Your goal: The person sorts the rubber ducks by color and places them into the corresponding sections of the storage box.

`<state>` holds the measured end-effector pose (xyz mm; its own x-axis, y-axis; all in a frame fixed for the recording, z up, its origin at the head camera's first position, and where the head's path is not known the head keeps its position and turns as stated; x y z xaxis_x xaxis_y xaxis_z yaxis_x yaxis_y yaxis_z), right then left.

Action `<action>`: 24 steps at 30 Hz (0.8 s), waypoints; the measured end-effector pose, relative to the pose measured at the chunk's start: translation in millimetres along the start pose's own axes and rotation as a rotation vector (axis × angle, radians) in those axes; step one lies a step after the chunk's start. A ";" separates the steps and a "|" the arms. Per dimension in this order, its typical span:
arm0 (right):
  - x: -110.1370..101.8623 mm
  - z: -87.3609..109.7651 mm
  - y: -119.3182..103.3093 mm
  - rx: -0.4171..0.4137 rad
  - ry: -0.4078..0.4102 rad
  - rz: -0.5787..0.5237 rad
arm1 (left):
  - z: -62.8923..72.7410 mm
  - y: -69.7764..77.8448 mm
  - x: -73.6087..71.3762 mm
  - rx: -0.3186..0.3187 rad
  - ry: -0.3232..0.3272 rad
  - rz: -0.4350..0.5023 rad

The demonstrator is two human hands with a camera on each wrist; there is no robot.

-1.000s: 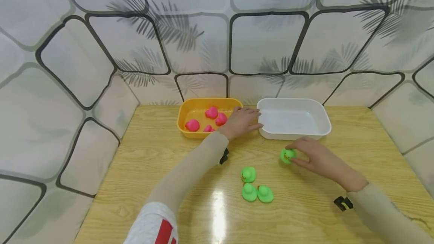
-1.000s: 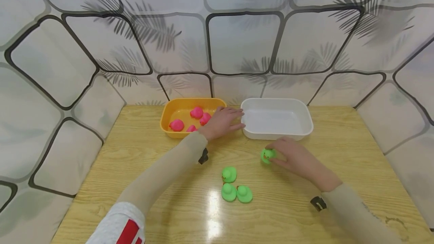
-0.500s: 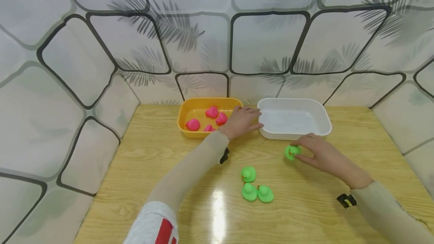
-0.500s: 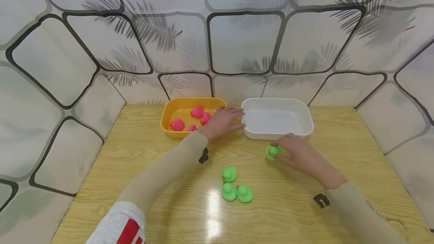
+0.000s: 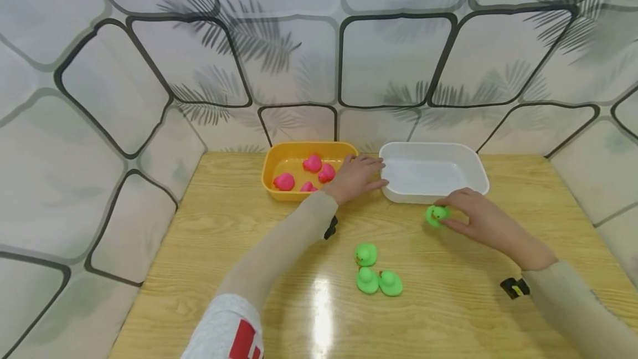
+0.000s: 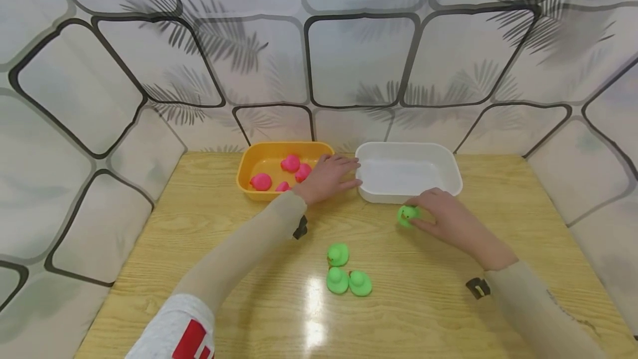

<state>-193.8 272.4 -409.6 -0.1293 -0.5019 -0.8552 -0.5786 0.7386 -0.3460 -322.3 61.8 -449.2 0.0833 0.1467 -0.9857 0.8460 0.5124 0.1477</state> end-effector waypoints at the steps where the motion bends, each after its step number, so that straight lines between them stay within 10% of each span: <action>1: -1.1 -0.3 1.0 -0.002 0.005 -0.003 | -0.1 -0.2 -0.2 0.000 0.002 0.000; 24: -19.7 -21.8 11.9 0.044 0.016 0.070 | 0.4 -0.1 0.0 -0.012 -0.016 0.007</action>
<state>-215.7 281.2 -388.4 -0.1813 -0.4558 -0.8714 -0.5318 0.7908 -0.3030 -322.2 61.4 -449.2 0.0979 0.1371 -0.9857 0.8387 0.5218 0.1559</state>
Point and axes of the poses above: each hand's wrist, its own z-axis away from the middle knuckle, its own x-axis out of the palm, y = z × x, the point moved 7 cm from there along -z, towards the middle knuckle, and after that the axes turned 15 degrees about x, right-handed, at the moved point
